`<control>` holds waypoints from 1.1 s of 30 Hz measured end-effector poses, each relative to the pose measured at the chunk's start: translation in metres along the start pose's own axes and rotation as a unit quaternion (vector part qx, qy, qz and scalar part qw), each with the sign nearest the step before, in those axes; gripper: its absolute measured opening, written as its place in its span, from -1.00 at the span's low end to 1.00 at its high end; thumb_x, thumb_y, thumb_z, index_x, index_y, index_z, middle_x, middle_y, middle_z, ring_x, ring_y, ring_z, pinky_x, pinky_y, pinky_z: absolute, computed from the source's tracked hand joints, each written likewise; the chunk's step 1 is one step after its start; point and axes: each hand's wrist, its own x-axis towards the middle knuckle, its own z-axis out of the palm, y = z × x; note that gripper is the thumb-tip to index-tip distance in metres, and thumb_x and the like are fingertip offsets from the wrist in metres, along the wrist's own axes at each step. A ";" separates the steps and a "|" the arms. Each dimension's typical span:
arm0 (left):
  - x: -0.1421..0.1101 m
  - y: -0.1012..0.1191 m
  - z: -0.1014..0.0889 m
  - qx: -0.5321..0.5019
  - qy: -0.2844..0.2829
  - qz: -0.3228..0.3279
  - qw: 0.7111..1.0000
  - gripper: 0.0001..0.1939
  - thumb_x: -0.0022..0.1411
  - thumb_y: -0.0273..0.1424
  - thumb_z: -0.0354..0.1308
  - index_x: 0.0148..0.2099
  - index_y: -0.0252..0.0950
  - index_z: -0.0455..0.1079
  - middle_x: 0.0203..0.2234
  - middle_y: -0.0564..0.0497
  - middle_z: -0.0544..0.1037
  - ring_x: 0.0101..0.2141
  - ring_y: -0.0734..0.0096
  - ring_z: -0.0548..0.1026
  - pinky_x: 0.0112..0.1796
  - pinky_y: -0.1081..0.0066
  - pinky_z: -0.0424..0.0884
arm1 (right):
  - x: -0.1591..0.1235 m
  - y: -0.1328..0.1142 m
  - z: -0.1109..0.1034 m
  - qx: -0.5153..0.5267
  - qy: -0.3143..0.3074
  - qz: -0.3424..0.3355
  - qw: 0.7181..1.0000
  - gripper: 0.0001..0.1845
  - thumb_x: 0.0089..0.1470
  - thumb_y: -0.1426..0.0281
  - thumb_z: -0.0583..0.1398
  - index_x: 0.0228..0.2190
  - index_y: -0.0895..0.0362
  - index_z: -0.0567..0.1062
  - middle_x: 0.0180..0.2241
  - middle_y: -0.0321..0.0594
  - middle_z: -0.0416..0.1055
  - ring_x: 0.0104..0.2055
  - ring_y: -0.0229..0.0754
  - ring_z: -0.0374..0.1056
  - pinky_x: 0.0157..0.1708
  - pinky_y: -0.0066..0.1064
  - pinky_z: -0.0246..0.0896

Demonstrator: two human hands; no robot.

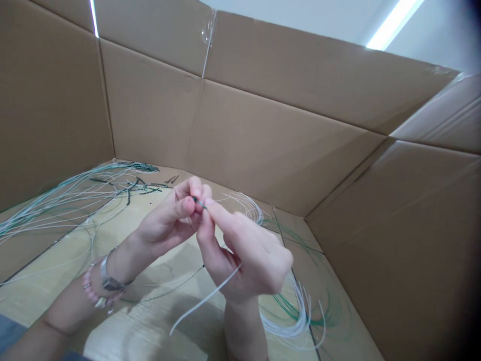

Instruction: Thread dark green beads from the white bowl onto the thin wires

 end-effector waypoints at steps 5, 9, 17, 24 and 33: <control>-0.001 -0.001 0.001 -0.058 0.020 -0.012 0.998 -0.83 -0.07 -0.39 0.41 -0.45 -0.27 0.46 -0.61 0.17 0.34 -0.62 0.76 0.30 -0.48 0.80 0.39 | 0.000 0.000 -0.003 -0.005 0.001 0.017 1.000 -0.93 0.05 0.54 0.22 -0.39 0.16 0.50 -0.67 -0.46 0.27 -0.64 -0.51 0.19 -0.58 -0.70 0.22; -0.001 -0.001 0.004 -0.052 0.031 -0.014 0.998 -0.82 -0.10 -0.40 0.42 -0.46 -0.27 0.46 -0.62 0.18 0.35 -0.63 0.75 0.29 -0.50 0.79 0.39 | -0.001 -0.001 -0.003 -0.012 0.004 0.016 1.000 -0.91 0.03 0.54 0.22 -0.38 0.13 0.49 -0.68 -0.45 0.28 -0.66 -0.48 0.20 -0.64 -0.64 0.23; -0.002 -0.001 0.005 -0.035 0.019 -0.013 0.999 -0.83 -0.08 -0.38 0.41 -0.46 -0.26 0.46 -0.62 0.18 0.35 -0.64 0.74 0.27 -0.51 0.78 0.39 | -0.001 -0.001 -0.001 0.009 0.000 0.017 1.000 -0.88 0.02 0.58 0.22 -0.37 0.16 0.49 -0.66 -0.45 0.30 -0.65 -0.50 0.20 -0.61 -0.67 0.24; -0.003 -0.001 0.005 -0.011 0.004 -0.008 1.000 -0.82 -0.05 -0.38 0.39 -0.45 -0.25 0.43 -0.62 0.19 0.27 -0.63 0.74 0.25 -0.51 0.78 0.36 | -0.001 -0.003 -0.001 -0.011 0.004 0.005 1.000 -0.90 0.02 0.57 0.22 -0.38 0.16 0.49 -0.66 -0.45 0.33 -0.65 -0.49 0.19 -0.63 -0.66 0.21; 0.030 0.008 -0.063 0.633 0.080 -0.028 0.769 -0.81 0.04 -0.30 0.30 -0.38 -0.32 0.44 -0.47 0.04 0.50 -0.41 0.51 0.44 -0.27 0.48 0.40 | 0.008 0.018 -0.021 -0.025 0.006 0.114 0.993 -0.84 -0.04 0.57 0.24 -0.38 0.09 0.51 -0.71 -0.50 0.12 -0.72 -0.48 -0.09 -0.74 -0.56 -0.09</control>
